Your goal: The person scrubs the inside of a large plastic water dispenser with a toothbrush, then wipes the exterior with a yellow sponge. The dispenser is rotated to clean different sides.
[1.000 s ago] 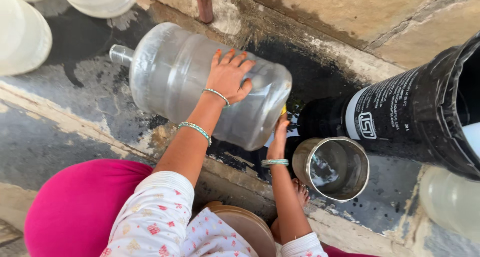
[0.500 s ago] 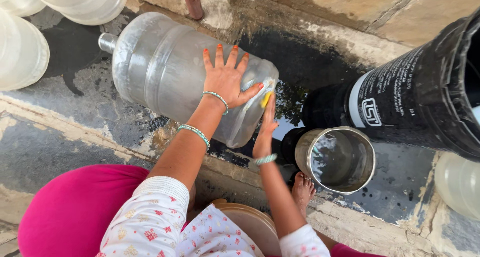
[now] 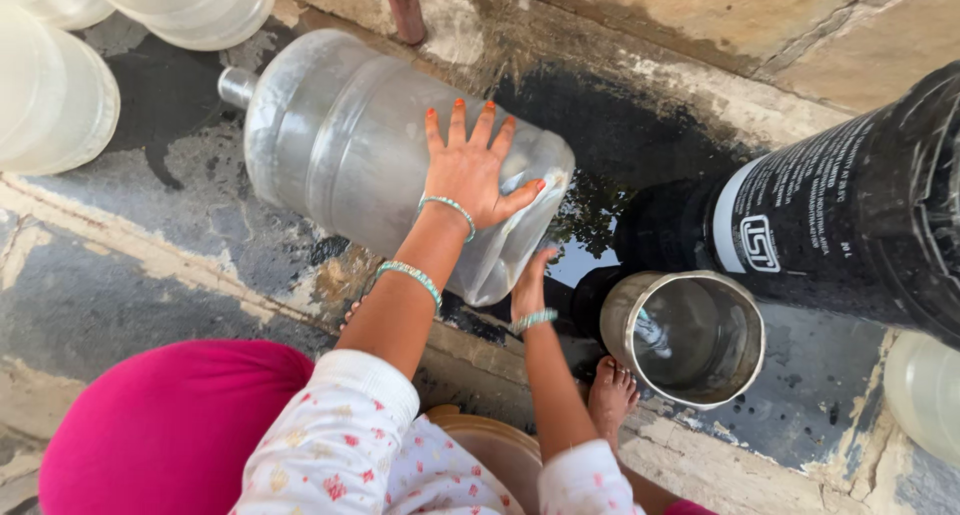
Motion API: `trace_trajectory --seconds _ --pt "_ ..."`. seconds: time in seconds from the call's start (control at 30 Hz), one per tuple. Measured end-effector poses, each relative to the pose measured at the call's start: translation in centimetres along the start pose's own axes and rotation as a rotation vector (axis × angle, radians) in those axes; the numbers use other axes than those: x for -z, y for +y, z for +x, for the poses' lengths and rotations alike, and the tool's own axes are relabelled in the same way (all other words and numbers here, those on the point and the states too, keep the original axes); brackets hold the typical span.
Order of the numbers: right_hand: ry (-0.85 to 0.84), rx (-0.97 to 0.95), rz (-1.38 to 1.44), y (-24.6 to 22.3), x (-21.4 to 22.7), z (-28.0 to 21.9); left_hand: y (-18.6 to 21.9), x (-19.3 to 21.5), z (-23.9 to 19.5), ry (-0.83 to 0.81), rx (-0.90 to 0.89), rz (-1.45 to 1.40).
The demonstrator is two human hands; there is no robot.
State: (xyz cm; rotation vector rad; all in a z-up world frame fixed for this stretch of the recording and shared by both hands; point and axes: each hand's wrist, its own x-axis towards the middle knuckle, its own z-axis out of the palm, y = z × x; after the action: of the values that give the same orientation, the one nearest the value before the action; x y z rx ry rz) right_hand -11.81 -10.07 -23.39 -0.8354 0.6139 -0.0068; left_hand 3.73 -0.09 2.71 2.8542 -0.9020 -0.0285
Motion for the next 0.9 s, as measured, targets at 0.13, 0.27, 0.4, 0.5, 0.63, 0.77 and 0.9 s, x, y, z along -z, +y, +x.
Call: trace_trajectory --seconds 0.13,0.27,0.4,0.5,0.63,0.77,0.9 --pt "0.121 0.021 -0.167 0.9 -1.4 -5.1 0.0 -0.1 0.0 0.011 0.000 -0.006" --pt "0.219 0.194 -0.102 -3.4 -4.2 -4.6 -0.2 -0.2 -0.2 0.037 -0.015 -0.012" --pt "-0.061 0.166 0.054 -5.9 -4.0 -2.2 -0.3 -0.6 -0.4 0.059 -0.025 -0.012" --pt "0.126 0.151 -0.045 -5.2 -3.6 -0.9 -0.2 -0.5 -0.2 0.069 -0.031 -0.016" --pt "0.134 0.068 -0.091 -2.8 -2.4 -1.1 -0.4 -0.7 0.1 0.064 -0.031 -0.028" --pt "0.006 0.179 -0.109 -2.9 -0.8 -0.9 -0.2 -1.1 -0.4 0.064 -0.022 -0.034" --pt "-0.026 0.175 -0.168 -4.6 -1.4 -0.5 -0.3 -0.5 0.1 0.070 -0.037 -0.026"
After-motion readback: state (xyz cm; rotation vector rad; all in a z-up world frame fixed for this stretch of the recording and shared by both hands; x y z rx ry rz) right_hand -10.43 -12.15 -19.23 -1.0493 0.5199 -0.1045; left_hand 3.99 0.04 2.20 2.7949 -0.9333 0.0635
